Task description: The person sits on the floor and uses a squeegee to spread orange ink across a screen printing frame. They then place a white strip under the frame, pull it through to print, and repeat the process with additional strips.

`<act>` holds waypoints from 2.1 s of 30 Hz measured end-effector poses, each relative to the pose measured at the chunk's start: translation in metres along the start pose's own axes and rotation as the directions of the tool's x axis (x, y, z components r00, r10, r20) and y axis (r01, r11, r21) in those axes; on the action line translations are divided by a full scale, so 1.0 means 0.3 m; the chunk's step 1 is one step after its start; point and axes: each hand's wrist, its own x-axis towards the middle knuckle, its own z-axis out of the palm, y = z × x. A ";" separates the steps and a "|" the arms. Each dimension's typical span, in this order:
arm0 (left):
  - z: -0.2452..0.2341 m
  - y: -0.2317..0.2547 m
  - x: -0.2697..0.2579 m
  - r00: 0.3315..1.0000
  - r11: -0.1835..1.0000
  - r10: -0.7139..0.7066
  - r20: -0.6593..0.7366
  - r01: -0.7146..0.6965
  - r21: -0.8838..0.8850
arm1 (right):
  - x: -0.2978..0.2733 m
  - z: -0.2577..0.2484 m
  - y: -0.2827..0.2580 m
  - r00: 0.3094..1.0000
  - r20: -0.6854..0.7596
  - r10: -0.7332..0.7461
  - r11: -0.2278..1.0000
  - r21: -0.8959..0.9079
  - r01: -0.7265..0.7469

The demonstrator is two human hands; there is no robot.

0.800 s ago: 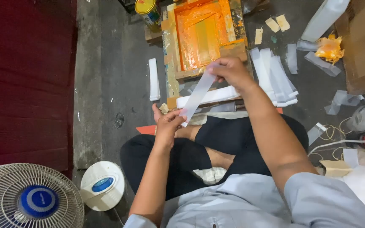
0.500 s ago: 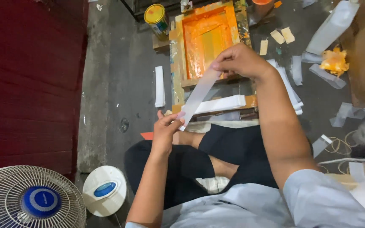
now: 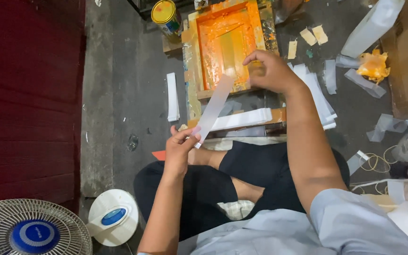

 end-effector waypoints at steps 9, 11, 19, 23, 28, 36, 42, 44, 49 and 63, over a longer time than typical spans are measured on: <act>-0.005 0.045 -0.014 0.993 0.986 -0.118 0.019 0.115 0.123 | 0.081 0.162 0.167 0.984 0.054 0.170 0.646 -0.760 -0.070; -0.012 0.043 -0.021 0.990 0.984 -0.137 0.014 0.135 0.120 | 0.076 0.166 0.217 0.997 0.035 0.072 0.653 -0.757 -0.021; -0.030 0.035 -0.060 0.992 0.983 -0.122 0.024 0.117 0.144 | 0.041 0.161 0.185 0.975 0.040 -0.218 0.605 -0.778 0.167; 0.037 0.169 -0.106 0.989 0.989 -0.135 -0.063 0.138 0.049 | 0.048 0.144 0.162 0.961 -0.044 -0.273 0.714 -0.678 0.173; 0.096 0.207 -0.078 0.978 0.983 -0.186 -0.091 0.185 -0.017 | 0.047 0.096 0.026 0.913 -0.131 -0.387 0.721 -0.660 0.211; 0.186 -0.124 0.190 0.983 0.984 -0.173 -0.063 0.169 -0.057 | 0.082 0.093 -0.030 0.733 -0.323 -0.599 0.626 -0.760 0.176; 0.354 -0.223 0.360 0.973 0.951 -0.210 -0.099 0.180 -0.251 | 0.102 0.103 -0.044 0.695 -0.395 -0.601 0.644 -0.754 0.129; 0.389 -0.205 0.411 0.955 0.940 -0.272 -0.117 0.238 -0.244 | 0.110 0.095 -0.070 0.659 -0.385 -0.646 0.601 -0.788 0.129; 0.447 -0.315 0.508 0.944 0.930 -0.287 -0.164 0.233 -0.284 | 0.110 0.087 -0.078 0.624 -0.376 -0.684 0.567 -0.813 0.131; 0.428 -0.266 0.482 0.984 0.986 -0.167 -0.063 0.168 0.004 | 0.102 0.081 -0.092 0.651 -0.364 -0.666 0.567 -0.815 0.124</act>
